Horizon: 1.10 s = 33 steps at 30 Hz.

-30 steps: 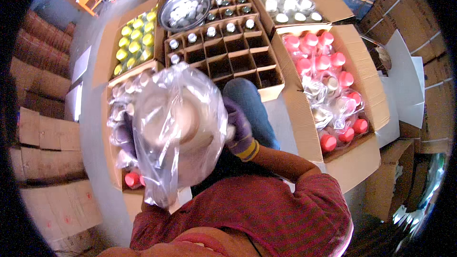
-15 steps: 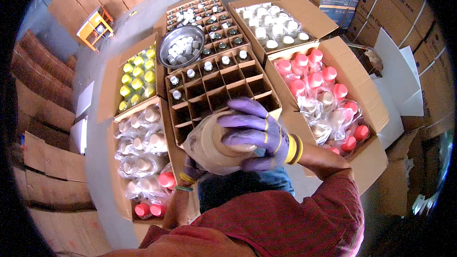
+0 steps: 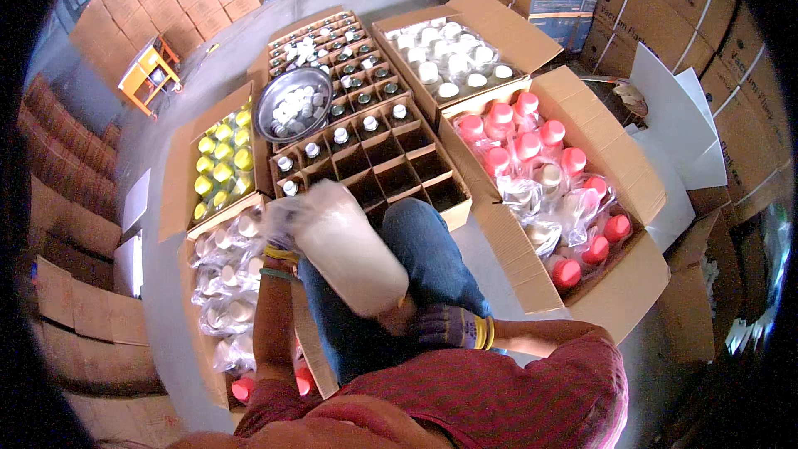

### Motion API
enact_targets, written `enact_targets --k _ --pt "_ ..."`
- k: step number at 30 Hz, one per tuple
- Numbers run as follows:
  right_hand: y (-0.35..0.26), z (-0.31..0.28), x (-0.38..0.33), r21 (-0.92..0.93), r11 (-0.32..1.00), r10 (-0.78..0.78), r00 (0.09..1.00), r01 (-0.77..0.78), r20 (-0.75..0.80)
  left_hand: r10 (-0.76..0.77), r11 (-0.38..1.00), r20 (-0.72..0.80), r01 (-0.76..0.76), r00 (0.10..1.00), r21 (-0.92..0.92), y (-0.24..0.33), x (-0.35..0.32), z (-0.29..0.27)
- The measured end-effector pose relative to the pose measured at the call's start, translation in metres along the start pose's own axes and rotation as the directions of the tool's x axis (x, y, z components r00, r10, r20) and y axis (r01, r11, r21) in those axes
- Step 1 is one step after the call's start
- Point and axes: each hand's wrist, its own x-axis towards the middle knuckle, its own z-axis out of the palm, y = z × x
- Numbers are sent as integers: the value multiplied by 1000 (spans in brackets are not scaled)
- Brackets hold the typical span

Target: The person assembles candles by placing a metal base into a cylindrical container, inserting a wax roll, and securing a lid. They then use a tool to adjust the wick inside the container before placing the finished unit into a plastic bag.

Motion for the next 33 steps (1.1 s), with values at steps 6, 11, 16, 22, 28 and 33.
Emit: enact_targets --k 6,11,16,22,28,33 --pt "26 -80 119 -127 987 31 893 -98 -449 307 521 57 -218 950 825 20 39 47" --pt "77 -107 201 868 348 635 771 -354 60 328 601 542 -613 774 512 21 76 22" --pt "90 -62 164 85 955 297 910 -285 -290 212 818 -95 -123 973 562 -13 -33 -13" --pt "34 -65 106 -484 875 -44 996 1 -76 128 964 1 -124 992 235 100 -52 123" --pt "2 -68 83 -314 946 -46 991 83 123 131 912 -394 45 910 408 60 -39 118" --pt "2 -95 82 281 949 -212 950 145 228 39 937 -396 104 918 334 38 -24 107"
